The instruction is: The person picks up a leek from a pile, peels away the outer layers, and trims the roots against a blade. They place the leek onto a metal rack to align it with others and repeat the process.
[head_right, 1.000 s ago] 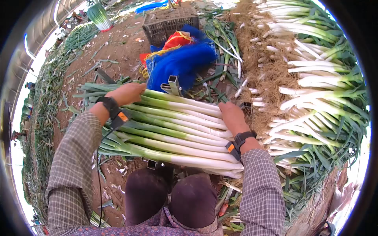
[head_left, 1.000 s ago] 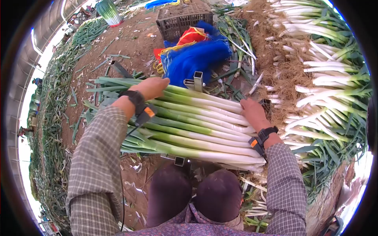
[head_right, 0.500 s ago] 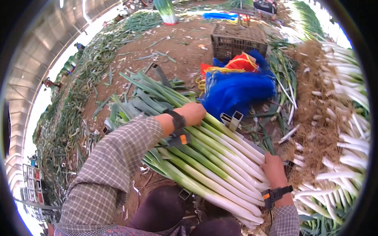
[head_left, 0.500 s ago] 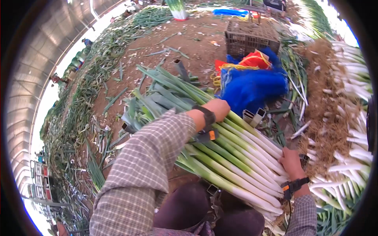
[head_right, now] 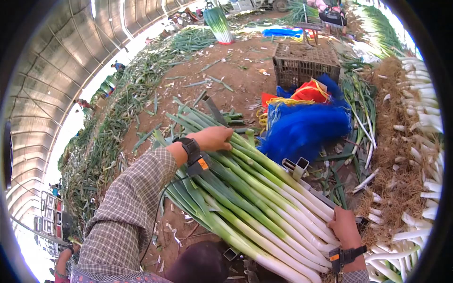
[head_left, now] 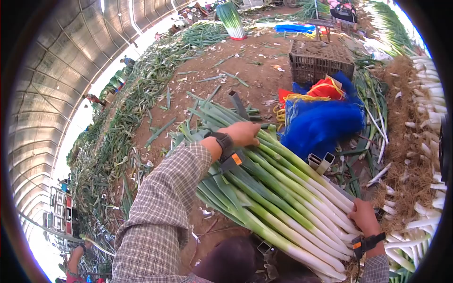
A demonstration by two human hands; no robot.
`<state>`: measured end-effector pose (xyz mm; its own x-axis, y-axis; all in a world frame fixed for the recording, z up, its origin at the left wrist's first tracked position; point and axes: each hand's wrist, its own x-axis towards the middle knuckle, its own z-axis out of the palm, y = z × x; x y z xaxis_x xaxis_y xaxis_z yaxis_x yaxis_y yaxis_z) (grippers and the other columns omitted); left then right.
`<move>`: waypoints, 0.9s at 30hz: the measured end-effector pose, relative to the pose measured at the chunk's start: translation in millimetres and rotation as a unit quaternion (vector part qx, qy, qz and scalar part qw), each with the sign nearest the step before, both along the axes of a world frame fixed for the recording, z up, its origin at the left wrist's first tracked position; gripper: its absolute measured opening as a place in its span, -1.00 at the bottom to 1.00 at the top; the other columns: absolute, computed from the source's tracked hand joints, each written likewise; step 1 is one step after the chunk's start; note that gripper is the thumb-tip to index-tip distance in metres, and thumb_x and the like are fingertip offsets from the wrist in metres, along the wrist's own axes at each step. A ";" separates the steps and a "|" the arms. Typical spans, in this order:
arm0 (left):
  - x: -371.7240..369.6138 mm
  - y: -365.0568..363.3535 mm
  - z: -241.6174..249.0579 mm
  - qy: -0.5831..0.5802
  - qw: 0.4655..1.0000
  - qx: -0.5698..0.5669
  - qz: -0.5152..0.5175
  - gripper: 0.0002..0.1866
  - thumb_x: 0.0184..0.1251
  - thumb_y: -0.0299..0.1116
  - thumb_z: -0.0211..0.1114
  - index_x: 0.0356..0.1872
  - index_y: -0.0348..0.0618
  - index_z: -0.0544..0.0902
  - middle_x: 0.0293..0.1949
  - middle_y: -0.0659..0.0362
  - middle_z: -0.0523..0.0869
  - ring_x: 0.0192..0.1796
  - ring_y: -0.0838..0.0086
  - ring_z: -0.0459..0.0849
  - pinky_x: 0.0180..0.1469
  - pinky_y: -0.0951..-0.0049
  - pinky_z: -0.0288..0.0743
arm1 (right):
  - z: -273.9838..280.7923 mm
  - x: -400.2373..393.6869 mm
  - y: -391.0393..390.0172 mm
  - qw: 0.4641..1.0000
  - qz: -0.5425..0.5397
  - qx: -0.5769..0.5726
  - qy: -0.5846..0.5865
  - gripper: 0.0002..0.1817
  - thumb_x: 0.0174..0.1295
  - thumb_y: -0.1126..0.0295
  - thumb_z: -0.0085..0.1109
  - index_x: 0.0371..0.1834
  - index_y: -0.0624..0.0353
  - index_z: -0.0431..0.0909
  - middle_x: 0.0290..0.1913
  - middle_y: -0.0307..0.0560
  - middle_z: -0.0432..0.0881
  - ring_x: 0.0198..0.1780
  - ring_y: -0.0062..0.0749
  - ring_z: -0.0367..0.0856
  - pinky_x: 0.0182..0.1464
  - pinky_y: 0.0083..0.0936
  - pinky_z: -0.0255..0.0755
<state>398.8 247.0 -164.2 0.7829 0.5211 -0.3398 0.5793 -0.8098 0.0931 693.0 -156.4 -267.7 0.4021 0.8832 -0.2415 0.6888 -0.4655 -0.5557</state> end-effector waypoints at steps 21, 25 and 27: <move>-56.2 -150.1 45.1 -0.204 0.951 -0.131 -0.190 -0.78 0.19 -0.40 0.27 -0.15 -0.17 0.55 -0.25 0.02 0.56 -0.06 0.07 0.57 0.02 0.15 0.45 | 131.2 -90.4 -84.1 0.995 -0.034 0.044 0.080 -0.57 0.10 0.39 0.25 0.09 0.20 0.53 -0.13 0.08 0.68 -0.10 -0.12 0.66 -0.02 -0.29 0.51; -71.3 -195.1 34.6 -0.176 0.947 -0.164 -0.213 -0.83 0.14 -0.38 0.33 -0.32 -0.18 0.55 -0.27 0.04 0.54 -0.08 0.07 0.53 -0.02 0.17 0.44 | 122.6 -146.9 -140.3 0.977 0.051 0.197 -0.065 -0.71 0.10 0.47 0.25 -0.07 0.23 0.58 -0.08 -0.03 0.65 -0.07 -0.24 0.65 0.02 -0.37 0.50; -71.5 -207.4 22.8 -0.189 0.937 -0.154 -0.250 -0.82 0.10 -0.36 0.37 -0.38 -0.18 0.55 -0.29 0.04 0.54 -0.12 0.08 0.52 -0.06 0.18 0.42 | 115.5 -171.3 -176.7 0.962 -0.086 0.255 -0.057 -0.75 0.14 0.47 0.21 -0.09 0.24 0.58 -0.16 -0.04 0.67 -0.13 -0.28 0.66 -0.03 -0.39 0.50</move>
<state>327.3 39.6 -141.4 0.9979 -0.0208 -0.0621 0.0122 -0.8723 0.4889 521.7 -333.1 -152.2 0.5515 0.7929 0.2591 0.6961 -0.2663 -0.6667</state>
